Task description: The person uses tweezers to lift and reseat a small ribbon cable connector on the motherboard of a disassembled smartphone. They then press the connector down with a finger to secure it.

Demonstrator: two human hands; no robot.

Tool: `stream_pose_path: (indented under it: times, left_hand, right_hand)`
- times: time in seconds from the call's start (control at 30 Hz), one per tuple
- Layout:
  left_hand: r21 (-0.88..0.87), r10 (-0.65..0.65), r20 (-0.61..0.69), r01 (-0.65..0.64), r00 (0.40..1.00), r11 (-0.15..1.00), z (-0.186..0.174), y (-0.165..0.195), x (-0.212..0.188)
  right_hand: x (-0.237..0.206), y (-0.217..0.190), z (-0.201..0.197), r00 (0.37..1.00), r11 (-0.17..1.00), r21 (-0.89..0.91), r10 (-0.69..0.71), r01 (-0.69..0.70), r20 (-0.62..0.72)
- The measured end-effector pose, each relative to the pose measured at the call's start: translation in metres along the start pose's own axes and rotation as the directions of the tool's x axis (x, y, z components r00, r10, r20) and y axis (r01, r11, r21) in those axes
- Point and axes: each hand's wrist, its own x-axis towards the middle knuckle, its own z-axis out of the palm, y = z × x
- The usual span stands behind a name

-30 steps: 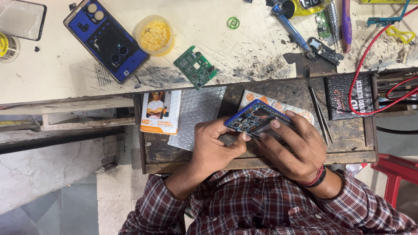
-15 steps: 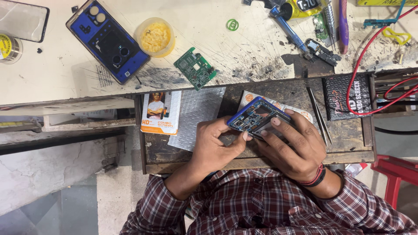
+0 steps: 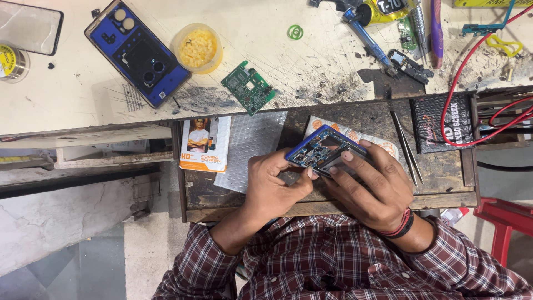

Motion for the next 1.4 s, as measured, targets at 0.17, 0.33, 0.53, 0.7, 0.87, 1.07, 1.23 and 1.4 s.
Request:
stream_pose_path:
  times: [0.17,0.33,0.53,0.7,0.87,1.07,1.23,1.4]
  left_hand:
    - [-0.088,-0.039,0.062,0.044,0.997,0.995,-0.003,0.0,0.001]
    - [-0.161,-0.028,0.1,0.044,0.995,0.986,-0.002,0.001,0.004]
    - [-0.142,-0.045,0.116,0.061,0.992,0.988,-0.003,-0.002,0.003]
    - [-0.176,-0.031,0.09,0.047,0.995,0.983,-0.002,-0.012,0.0]
    - [-0.391,-0.005,-0.217,-0.082,0.976,0.917,0.008,-0.023,0.003]
    - [-0.347,-0.007,-0.317,-0.109,0.948,0.932,0.0,-0.019,-0.009]
    - [-0.218,0.079,-0.288,-0.146,0.954,0.965,0.001,-0.02,-0.001]
    - [-0.174,0.068,-0.247,-0.113,0.967,0.978,0.001,-0.02,0.0]
  right_hand:
    - [0.0,0.0,0.001,0.999,0.998,0.045,0.048,-0.047,-0.005]
    - [0.001,0.001,0.0,0.995,0.994,0.042,0.102,-0.103,0.021]
    - [0.001,0.001,0.001,0.993,0.991,0.066,0.11,-0.112,0.04]
    - [0.001,0.001,0.002,0.991,0.986,0.105,0.124,-0.128,0.049]
    - [0.007,0.011,-0.01,0.976,0.963,0.176,0.186,-0.204,0.112]
    - [0.017,0.027,-0.028,0.893,0.945,0.098,0.257,-0.312,0.369]
    - [0.024,0.029,-0.03,0.864,0.956,0.083,0.216,-0.282,0.455]
    - [0.028,0.026,-0.026,0.797,0.945,0.019,0.264,-0.326,0.542]
